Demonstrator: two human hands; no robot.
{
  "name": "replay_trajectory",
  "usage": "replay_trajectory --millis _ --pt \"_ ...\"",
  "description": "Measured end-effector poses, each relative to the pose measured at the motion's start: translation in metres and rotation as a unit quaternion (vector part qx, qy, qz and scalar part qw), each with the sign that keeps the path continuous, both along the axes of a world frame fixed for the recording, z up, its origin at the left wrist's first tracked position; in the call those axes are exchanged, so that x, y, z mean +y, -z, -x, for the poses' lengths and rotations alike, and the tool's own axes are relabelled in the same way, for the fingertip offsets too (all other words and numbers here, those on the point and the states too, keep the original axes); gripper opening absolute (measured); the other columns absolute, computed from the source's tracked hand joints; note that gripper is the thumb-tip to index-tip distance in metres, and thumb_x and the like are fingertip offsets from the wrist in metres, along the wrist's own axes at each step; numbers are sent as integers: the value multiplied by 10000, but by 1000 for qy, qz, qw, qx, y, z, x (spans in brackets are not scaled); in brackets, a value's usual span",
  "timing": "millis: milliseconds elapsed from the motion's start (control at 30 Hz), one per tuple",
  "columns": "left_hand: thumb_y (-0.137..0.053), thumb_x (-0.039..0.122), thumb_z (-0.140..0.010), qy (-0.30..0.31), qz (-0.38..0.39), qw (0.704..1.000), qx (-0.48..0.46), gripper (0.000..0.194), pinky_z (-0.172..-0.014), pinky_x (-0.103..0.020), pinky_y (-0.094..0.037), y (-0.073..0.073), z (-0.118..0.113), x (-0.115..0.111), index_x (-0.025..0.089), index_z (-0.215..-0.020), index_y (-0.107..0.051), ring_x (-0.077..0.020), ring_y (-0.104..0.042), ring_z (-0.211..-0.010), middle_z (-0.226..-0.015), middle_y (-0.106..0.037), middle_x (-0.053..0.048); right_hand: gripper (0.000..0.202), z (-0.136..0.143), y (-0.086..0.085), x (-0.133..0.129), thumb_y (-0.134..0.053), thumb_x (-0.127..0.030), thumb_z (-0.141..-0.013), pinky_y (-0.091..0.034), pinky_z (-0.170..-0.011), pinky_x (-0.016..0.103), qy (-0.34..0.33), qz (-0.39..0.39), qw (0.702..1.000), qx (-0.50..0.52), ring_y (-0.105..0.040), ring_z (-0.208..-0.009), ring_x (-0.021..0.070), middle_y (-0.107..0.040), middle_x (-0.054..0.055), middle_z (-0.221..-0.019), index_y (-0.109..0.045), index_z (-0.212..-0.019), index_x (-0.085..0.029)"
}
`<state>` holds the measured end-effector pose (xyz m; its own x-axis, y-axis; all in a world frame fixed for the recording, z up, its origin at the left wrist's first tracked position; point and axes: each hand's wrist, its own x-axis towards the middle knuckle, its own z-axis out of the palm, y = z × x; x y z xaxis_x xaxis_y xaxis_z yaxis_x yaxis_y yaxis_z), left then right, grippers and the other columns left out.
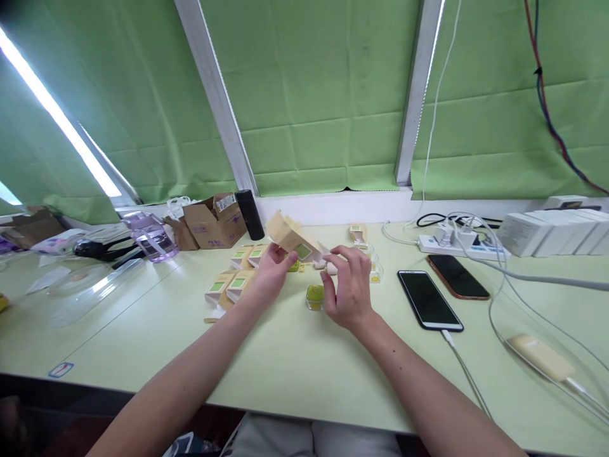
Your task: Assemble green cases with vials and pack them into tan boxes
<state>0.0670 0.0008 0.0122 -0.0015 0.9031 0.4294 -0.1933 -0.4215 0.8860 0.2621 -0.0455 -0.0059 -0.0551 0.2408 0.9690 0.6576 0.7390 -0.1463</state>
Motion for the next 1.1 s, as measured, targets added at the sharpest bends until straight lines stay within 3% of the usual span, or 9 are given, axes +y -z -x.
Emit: replay_trajectory --millis 100,267,367,467,633,767,933,1100 --pt "-927 388 -732 -132 -127 975 125 601 -969 -399 -518 6 -3 -5 232 -1213 -603 -264 -656 -1149 -1229 -709 -94 400 -8 3 9 -554 -178 -968 -455 -991 568 24 0 999 26 -568 -1184 344 -597 133 -1226 -489 -1354 -258" --pt "-728 133 -871 -231 -385 837 312 345 -1049 -507 -465 12 4 -19 254 -1165 -593 -298 -518 -1266 -1287 -704 -111 369 -14 11 18 -501 -178 -989 -457 -972 559 39 17 999 25 -562 -1194 347 -603 137 -1211 -482 -1351 -247" --pt "-686 62 -855 -272 -447 770 364 320 -1044 -520 -448 16 6 -24 268 -1089 -615 -307 -488 -1276 -1357 -640 -115 385 -15 15 21 -506 -161 -980 -458 -958 544 37 21 999 15 -561 -1194 347 -614 138 -1213 -487 -1357 -239" --pt "-682 36 -834 -288 -474 744 372 316 -1028 -500 -454 20 5 -27 272 -1034 -615 -295 -504 -1245 -1316 -606 -105 398 -16 18 22 -513 -144 -967 -461 -948 532 38 23 999 12 -562 -1187 346 -625 136 -1210 -492 -1354 -235" --pt "-686 49 -840 -286 -483 741 369 302 -1007 -493 -488 20 3 -30 264 -1018 -572 -279 -544 -1216 -1283 -576 -102 400 -17 19 23 -510 -129 -957 -462 -946 517 36 21 999 9 -563 -1173 335 -634 131 -1196 -500 -1343 -232" --pt "-715 80 -839 -263 -482 758 352 305 -1032 -508 -508 20 5 -31 261 -1034 -569 -287 -563 -1275 -1330 -554 -107 414 -16 19 22 -519 -122 -946 -460 -948 514 31 23 999 6 -562 -1153 329 -638 126 -1199 -506 -1344 -234" --pt "-739 156 -856 -208 -457 801 327 311 -1120 -583 -485 23 6 -30 271 -1082 -558 -314 -580 -1347 -1374 -528 -131 413 -13 20 19 -520 -130 -951 -460 -956 532 20 33 999 8 -568 -1158 332 -639 124 -1202 -518 -1348 -246" --pt "-807 298 -830 -178 -383 863 278 366 -1083 -579 -519 20 4 -34 254 -1112 -578 -324 -605 -1293 -1298 -642 -156 406 -12 17 16 -503 -140 -967 -469 -951 540 19 27 999 7 -568 -1154 334 -633 131 -1204 -510 -1358 -248"
